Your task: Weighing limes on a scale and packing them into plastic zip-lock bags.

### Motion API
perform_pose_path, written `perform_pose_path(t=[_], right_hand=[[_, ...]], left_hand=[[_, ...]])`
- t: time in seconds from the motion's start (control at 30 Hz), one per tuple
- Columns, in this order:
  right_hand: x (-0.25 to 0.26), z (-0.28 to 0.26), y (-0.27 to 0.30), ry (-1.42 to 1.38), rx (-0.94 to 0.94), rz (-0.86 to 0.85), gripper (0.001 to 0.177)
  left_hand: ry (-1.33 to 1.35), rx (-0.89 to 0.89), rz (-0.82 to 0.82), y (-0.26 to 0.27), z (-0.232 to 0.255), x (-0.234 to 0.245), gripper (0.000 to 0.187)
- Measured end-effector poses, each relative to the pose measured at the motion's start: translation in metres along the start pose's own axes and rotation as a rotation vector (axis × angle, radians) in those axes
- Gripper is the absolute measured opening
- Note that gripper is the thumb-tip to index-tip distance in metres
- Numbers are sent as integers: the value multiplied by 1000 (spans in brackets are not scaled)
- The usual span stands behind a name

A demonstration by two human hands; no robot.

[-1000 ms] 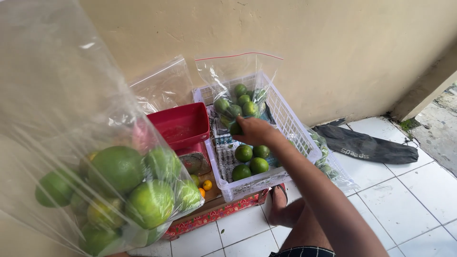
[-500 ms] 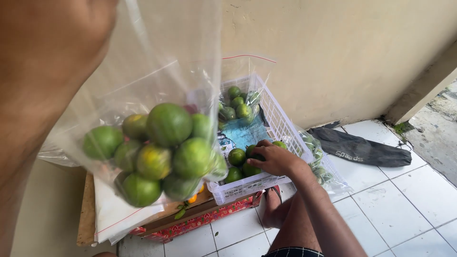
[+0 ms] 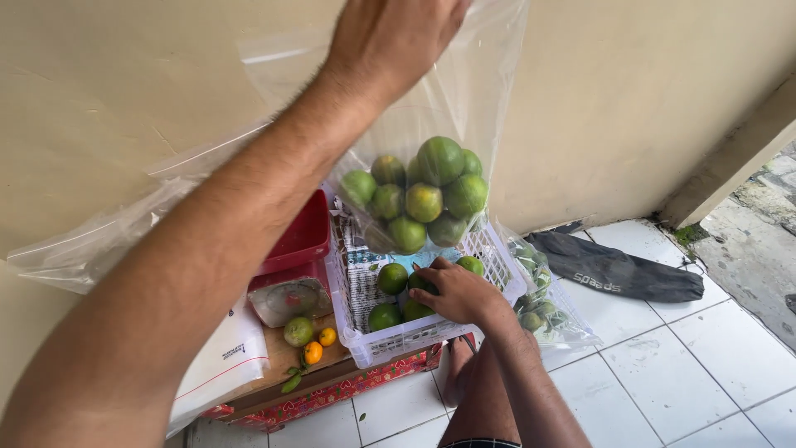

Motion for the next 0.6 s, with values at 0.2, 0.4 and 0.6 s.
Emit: perform_pose_path(t=[0.2, 0.4, 0.6], right_hand=[[2, -2, 4, 66, -35, -34, 63], [-2, 0, 2, 60, 12, -15, 65], [-2, 0, 1, 51, 6, -23, 61]], left_hand=[[46, 121, -190, 23, 27, -70, 30], [5, 131, -279, 47, 26, -98, 31], [41, 231, -355, 56, 50, -123, 37]])
Point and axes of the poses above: each hand's wrist, its own y-axis away from the middle knuckle, its own x-axis out of the back of the hand, z = x × y, the point moved 1 cm from there along -y, towards the middle knuckle, and after that the axes turned 10 degrees about -x, right-handed, at the moved point
